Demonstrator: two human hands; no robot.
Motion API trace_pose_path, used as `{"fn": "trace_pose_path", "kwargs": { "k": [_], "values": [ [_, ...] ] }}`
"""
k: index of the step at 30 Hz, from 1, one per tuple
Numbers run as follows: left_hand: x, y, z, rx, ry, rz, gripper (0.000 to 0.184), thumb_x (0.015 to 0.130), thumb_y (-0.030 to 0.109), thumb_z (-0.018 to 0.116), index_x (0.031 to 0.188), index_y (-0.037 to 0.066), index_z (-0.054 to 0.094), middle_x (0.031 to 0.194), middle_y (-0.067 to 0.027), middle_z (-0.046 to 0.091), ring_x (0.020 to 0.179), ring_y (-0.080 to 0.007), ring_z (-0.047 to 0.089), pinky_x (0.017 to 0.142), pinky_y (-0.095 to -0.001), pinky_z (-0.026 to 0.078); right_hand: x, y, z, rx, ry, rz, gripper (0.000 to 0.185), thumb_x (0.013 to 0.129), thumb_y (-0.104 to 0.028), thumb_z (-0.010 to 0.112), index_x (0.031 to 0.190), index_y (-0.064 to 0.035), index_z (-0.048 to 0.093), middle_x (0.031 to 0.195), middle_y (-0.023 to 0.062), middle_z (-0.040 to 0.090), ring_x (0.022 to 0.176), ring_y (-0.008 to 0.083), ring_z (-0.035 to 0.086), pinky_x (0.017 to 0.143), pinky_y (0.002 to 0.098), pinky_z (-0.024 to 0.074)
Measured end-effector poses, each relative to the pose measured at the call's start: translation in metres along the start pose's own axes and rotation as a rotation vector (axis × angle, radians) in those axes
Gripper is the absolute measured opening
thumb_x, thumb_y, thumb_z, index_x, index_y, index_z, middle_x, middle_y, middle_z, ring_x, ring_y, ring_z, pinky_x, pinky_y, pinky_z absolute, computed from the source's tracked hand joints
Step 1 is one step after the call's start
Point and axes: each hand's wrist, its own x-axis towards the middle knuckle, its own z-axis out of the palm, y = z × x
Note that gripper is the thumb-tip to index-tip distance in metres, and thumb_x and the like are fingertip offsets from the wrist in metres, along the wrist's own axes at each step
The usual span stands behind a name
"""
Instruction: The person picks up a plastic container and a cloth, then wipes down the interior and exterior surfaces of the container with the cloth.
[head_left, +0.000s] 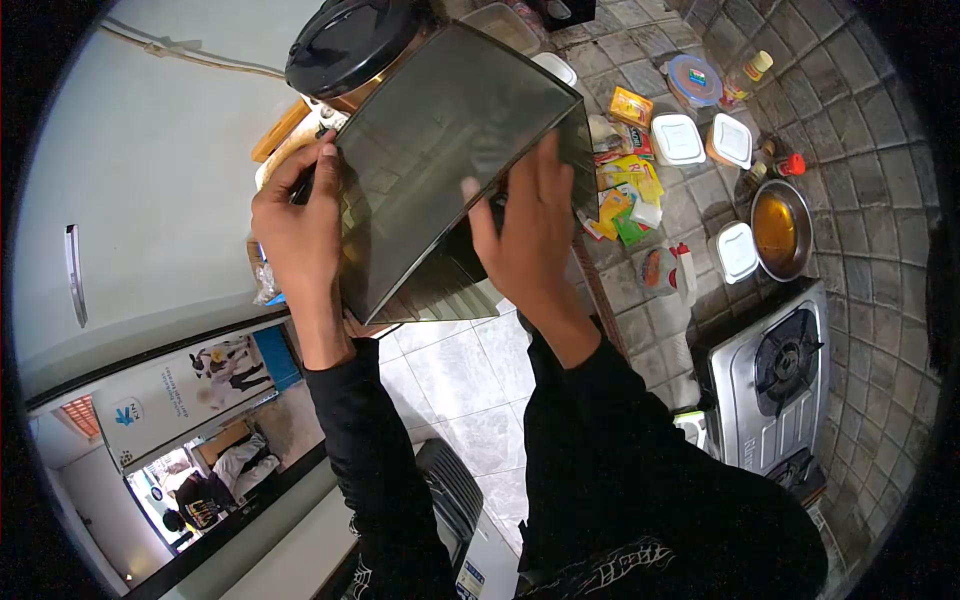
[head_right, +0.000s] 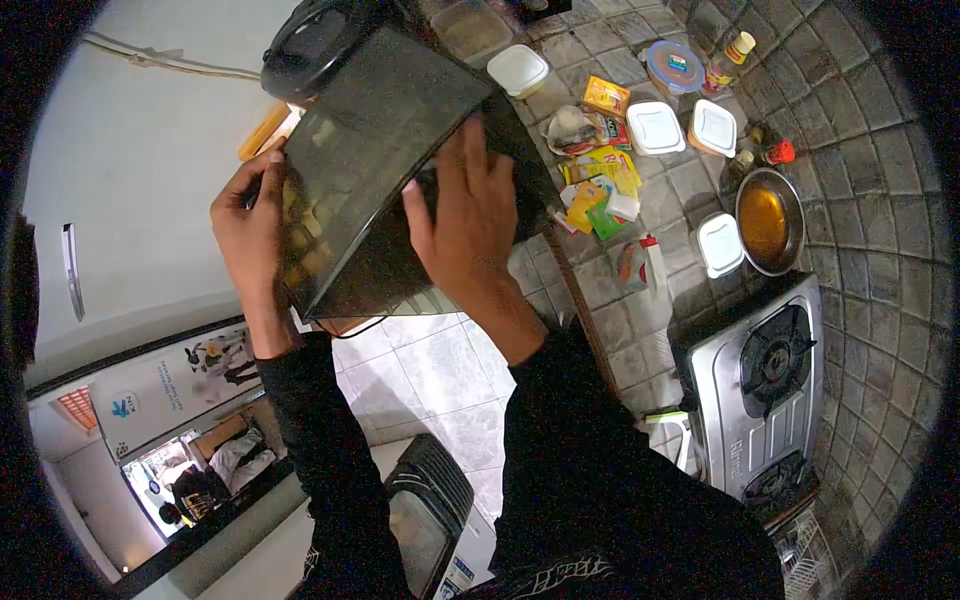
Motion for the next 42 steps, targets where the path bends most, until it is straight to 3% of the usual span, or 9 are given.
{"fn": "trace_pose_path", "kwargs": {
  "k": [2, 4, 5, 8, 14, 19, 26, 34, 42],
  "values": [
    [-0.001, -0.002, 0.0, 0.005, -0.006, -0.016, 0.022, 0.099, 0.017, 0.076, 0.114, 0.002, 0.082, 0.098, -0.0064, 0.08, 0.09, -0.0112, 0.068, 0.088, -0.0271, 0.052, -0.01, 0.005, 0.001, -0.003, 0.035, 0.04, 0.073, 0.1, -0.029, 0.072, 0.15, 0.0146, 0.042, 0.162, 0.0369, 0.036, 0.135, 0.0574, 0.046, 0.116, 0.0558, 0.0385],
    [0.0, -0.005, 0.001, 0.018, 0.009, 0.039, 0.023, 0.099, 0.017, 0.075, 0.115, 0.001, 0.081, 0.097, -0.0057, 0.08, 0.088, -0.0095, 0.066, 0.085, -0.0258, 0.051, -0.026, 0.026, 0.013, -0.096, 0.275, -0.025, 0.076, 0.104, -0.032, 0.069, 0.154, 0.0147, 0.036, 0.165, 0.037, 0.03, 0.144, 0.0571, 0.039, 0.123, 0.0555, 0.0304],
    [0.0, -0.006, 0.0, 0.012, 0.011, 0.036, 0.023, 0.099, 0.017, 0.075, 0.115, 0.001, 0.081, 0.097, -0.0057, 0.08, 0.088, -0.0095, 0.066, 0.085, -0.0258, 0.051, -0.026, 0.035, 0.012, -0.038, 0.232, 0.163, 0.078, 0.106, -0.033, 0.066, 0.156, 0.0153, 0.03, 0.165, 0.0408, 0.026, 0.151, 0.0577, 0.029, 0.127, 0.0555, 0.022],
    [-0.001, -0.002, 0.0, -0.042, -0.002, -0.039, 0.023, 0.1, 0.016, 0.075, 0.115, 0.0, 0.081, 0.097, -0.0059, 0.079, 0.088, -0.0092, 0.065, 0.084, -0.0254, 0.051, -0.022, 0.052, -0.004, 0.119, 0.125, 0.14, 0.079, 0.106, -0.031, 0.065, 0.156, 0.0165, 0.027, 0.16, 0.0457, 0.027, 0.153, 0.0591, 0.026, 0.128, 0.0557, 0.02],
    [-0.002, 0.003, 0.003, -0.05, -0.014, -0.031, 0.023, 0.1, 0.014, 0.074, 0.116, -0.001, 0.08, 0.101, -0.0072, 0.079, 0.091, -0.0108, 0.066, 0.088, -0.0266, 0.051, -0.015, 0.04, 0.019, 0.131, 0.222, 0.033, 0.054, 0.105, -0.025, 0.067, 0.133, 0.0158, 0.045, 0.152, 0.0538, 0.026, 0.142, 0.0685, 0.031, 0.12, 0.0626, 0.027],
    [0.001, 0.0, 0.0, -0.012, -0.02, 0.001, 0.022, 0.101, 0.014, 0.074, 0.115, -0.002, 0.079, 0.107, -0.0074, 0.08, 0.096, -0.0113, 0.067, 0.092, -0.027, 0.051, -0.023, 0.076, 0.036, 0.065, 0.221, -0.067, 0.04, 0.103, -0.016, 0.067, 0.124, 0.0137, 0.053, 0.135, 0.0468, 0.045, 0.127, 0.0645, 0.044, 0.111, 0.0633, 0.0346],
    [-0.001, 0.004, 0.001, -0.002, -0.007, -0.025, 0.021, 0.101, 0.013, 0.073, 0.115, -0.002, 0.079, 0.108, -0.0075, 0.08, 0.097, -0.0111, 0.067, 0.093, -0.0268, 0.051, -0.03, 0.117, 0.024, 0.036, 0.175, -0.247, 0.032, 0.093, -0.003, 0.055, 0.12, 0.0143, 0.056, 0.129, 0.0402, 0.051, 0.115, 0.0611, 0.051, 0.108, 0.063, 0.0392],
    [-0.002, 0.005, 0.001, -0.017, -0.031, -0.007, 0.022, 0.102, 0.012, 0.071, 0.117, -0.003, 0.078, 0.112, -0.008, 0.079, 0.1, -0.0114, 0.067, 0.095, -0.0266, 0.051, -0.033, 0.094, 0.015, 0.122, 0.153, -0.302, 0.063, 0.088, -0.002, 0.049, 0.148, 0.0184, 0.042, 0.159, 0.0427, 0.035, 0.15, 0.056, 0.037, 0.126, 0.0553, 0.0282],
    [-0.001, 0.002, 0.0, -0.034, -0.032, -0.039, 0.022, 0.101, 0.011, 0.071, 0.118, -0.001, 0.079, 0.108, -0.0065, 0.078, 0.099, -0.0112, 0.066, 0.094, -0.0261, 0.05, -0.007, 0.047, 0.002, 0.079, -0.007, -0.158, 0.076, 0.09, 0.006, 0.047, 0.162, 0.0096, 0.028, 0.165, 0.0351, 0.033, 0.15, 0.0535, 0.038, 0.124, 0.051, 0.0334]
  ]
}}
